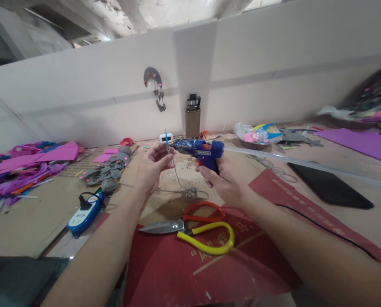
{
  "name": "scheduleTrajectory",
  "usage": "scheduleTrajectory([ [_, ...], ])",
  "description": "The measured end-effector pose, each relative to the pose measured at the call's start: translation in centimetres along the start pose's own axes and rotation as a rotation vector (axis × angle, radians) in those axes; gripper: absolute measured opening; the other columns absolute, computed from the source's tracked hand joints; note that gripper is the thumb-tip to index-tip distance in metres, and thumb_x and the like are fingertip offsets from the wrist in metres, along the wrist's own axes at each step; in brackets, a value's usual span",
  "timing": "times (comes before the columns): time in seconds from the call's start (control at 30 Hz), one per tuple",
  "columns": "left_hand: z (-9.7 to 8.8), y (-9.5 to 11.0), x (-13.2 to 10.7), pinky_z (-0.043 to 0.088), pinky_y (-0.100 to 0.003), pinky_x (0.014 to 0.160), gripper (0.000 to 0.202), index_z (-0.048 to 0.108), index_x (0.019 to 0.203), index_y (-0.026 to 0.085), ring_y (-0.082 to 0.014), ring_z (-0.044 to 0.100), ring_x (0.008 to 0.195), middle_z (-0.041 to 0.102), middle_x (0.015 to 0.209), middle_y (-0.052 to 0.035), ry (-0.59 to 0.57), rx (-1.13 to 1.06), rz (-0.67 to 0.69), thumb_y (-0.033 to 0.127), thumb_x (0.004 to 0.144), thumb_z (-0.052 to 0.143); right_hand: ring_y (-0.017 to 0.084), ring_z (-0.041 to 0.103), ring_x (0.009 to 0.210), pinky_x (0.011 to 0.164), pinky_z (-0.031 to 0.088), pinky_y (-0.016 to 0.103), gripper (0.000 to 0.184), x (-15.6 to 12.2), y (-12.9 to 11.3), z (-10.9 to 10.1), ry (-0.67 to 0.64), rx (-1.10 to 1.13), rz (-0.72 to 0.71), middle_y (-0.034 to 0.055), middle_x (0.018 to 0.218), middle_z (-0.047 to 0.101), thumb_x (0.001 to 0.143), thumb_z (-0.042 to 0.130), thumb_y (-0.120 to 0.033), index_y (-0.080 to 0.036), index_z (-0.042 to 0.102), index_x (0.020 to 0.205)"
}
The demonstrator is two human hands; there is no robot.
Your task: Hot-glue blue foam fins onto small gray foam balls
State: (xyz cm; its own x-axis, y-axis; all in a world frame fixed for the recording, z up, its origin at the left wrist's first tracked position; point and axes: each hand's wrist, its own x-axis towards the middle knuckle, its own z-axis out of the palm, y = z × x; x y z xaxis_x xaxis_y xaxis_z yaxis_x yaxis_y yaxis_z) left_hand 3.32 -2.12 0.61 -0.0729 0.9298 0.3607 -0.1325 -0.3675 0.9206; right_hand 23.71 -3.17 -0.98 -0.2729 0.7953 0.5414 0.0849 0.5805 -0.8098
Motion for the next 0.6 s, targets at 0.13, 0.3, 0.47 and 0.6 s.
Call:
scheduleTrajectory([
  [0.13, -0.04, -0.09, 0.11, 0.054, -0.021, 0.061, 0.048, 0.062, 0.102, 0.018, -0.0131, 0.062, 0.080, 0.067, 0.095, -0.0052, 0.031, 0.001, 0.002, 0.030, 0.060, 0.081, 0.016, 0.051, 0.066, 0.056, 0.042, 0.028, 0.028, -0.05, -0.03, -0.02, -0.022, 0.005, 0.002, 0.0058, 0.087, 0.061, 0.087, 0.052, -0.041, -0.021, 0.054, 0.105],
  [0.3, 0.04, 0.13, 0.01, 0.053, -0.021, 0.061, 0.047, 0.062, 0.101, 0.019, -0.0132, 0.063, 0.081, 0.067, 0.095, -0.0039, 0.042, -0.019, -0.013, 0.029, 0.059, 0.081, 0.010, 0.044, 0.055, 0.048, 0.038, 0.025, 0.026, -0.09, -0.28, -0.04, -0.051, 0.139, 0.065, 0.0027, 0.083, 0.058, 0.086, 0.054, -0.042, -0.021, 0.053, 0.100],
  [0.47, 0.23, 0.54, -0.24, 0.052, -0.021, 0.062, 0.044, 0.062, 0.100, 0.017, -0.0160, 0.063, 0.091, 0.066, 0.102, -0.0066, 0.044, -0.009, -0.019, 0.029, 0.062, 0.080, 0.008, 0.043, 0.052, 0.045, 0.035, 0.024, 0.020, 0.05, -0.30, -0.16, -0.031, 0.212, 0.114, 0.0004, 0.080, 0.057, 0.086, 0.053, -0.038, -0.020, 0.052, 0.095],
  [0.6, 0.25, 0.51, -0.32, 0.052, -0.020, 0.062, 0.041, 0.062, 0.101, 0.018, -0.0150, 0.062, 0.091, 0.066, 0.101, -0.0061, 0.018, 0.008, -0.010, 0.029, 0.065, 0.078, 0.008, 0.044, 0.053, 0.047, 0.036, 0.025, 0.022, 0.00, -0.06, -0.15, -0.032, 0.172, 0.116, 0.0006, 0.083, 0.058, 0.087, 0.053, -0.040, -0.020, 0.052, 0.097],
])
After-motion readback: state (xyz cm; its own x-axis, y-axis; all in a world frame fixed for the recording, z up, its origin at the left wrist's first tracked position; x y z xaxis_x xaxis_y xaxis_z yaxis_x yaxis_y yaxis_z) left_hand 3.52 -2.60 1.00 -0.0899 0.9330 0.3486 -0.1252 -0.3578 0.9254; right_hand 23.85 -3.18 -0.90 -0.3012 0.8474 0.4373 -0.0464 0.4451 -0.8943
